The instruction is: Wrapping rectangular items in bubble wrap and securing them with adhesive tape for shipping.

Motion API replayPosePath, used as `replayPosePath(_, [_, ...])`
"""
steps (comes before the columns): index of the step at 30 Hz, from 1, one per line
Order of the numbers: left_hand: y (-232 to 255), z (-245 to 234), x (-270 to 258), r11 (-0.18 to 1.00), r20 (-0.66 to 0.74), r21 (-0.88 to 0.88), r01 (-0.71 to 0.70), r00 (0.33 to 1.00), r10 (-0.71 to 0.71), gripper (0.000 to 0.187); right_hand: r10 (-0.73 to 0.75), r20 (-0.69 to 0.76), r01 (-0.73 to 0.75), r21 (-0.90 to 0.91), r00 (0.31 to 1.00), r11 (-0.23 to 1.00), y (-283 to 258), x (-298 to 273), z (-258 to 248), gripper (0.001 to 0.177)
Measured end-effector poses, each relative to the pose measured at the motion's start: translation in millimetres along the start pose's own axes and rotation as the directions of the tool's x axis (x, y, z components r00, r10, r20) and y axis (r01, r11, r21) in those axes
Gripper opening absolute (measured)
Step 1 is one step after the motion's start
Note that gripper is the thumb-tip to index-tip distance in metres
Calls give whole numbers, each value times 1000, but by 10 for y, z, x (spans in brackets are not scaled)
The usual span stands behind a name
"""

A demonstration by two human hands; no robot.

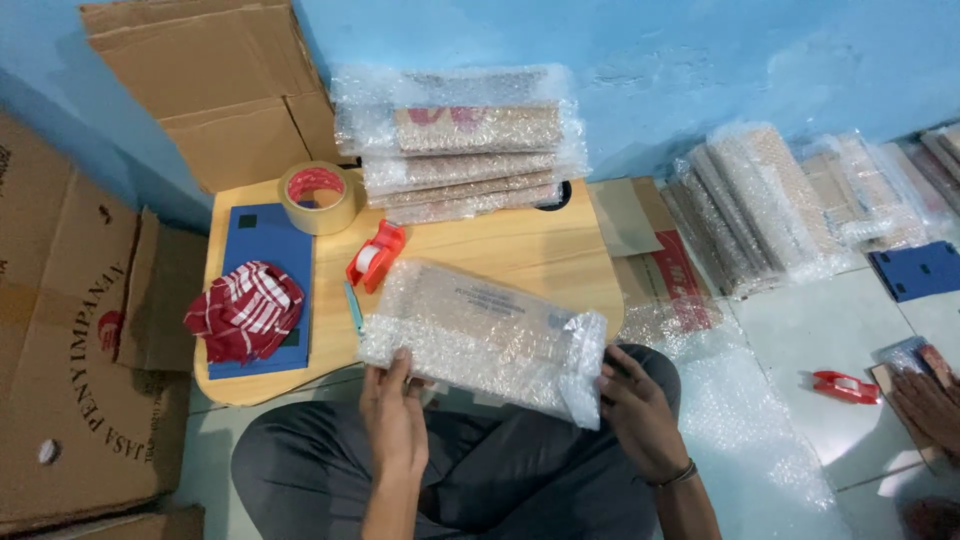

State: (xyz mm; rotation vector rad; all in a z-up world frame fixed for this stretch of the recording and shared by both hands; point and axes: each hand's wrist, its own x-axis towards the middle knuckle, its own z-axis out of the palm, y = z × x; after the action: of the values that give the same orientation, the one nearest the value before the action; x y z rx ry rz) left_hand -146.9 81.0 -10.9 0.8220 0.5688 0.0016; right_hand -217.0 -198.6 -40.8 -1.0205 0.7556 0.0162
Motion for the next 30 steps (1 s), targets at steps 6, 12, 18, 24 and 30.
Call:
replayPosePath(6, [112, 150, 144, 991, 123, 126, -35, 992, 20, 41, 130, 187, -138, 31, 974, 990, 340, 122, -343, 52])
replayPosePath(12, [195, 239, 425, 981, 197, 196, -19, 980, -21, 28, 187, 355, -201, 2, 916, 980, 631, 103, -460, 47])
replayPosePath(18, [215, 302, 602, 970, 217, 241, 9, 974, -63, 30, 102, 599, 61, -245, 795, 968, 485, 228, -768, 68])
replayPosePath(24, [109, 282, 709, 975, 284, 217, 40, 953, -102, 23, -78, 704, 191, -83, 706, 978, -125, 404, -456, 86])
replayPosePath(30, [-227, 345, 902, 943, 298, 333, 7, 948, -112, 29, -145, 539, 331, -266, 830, 905, -429, 659, 437, 71])
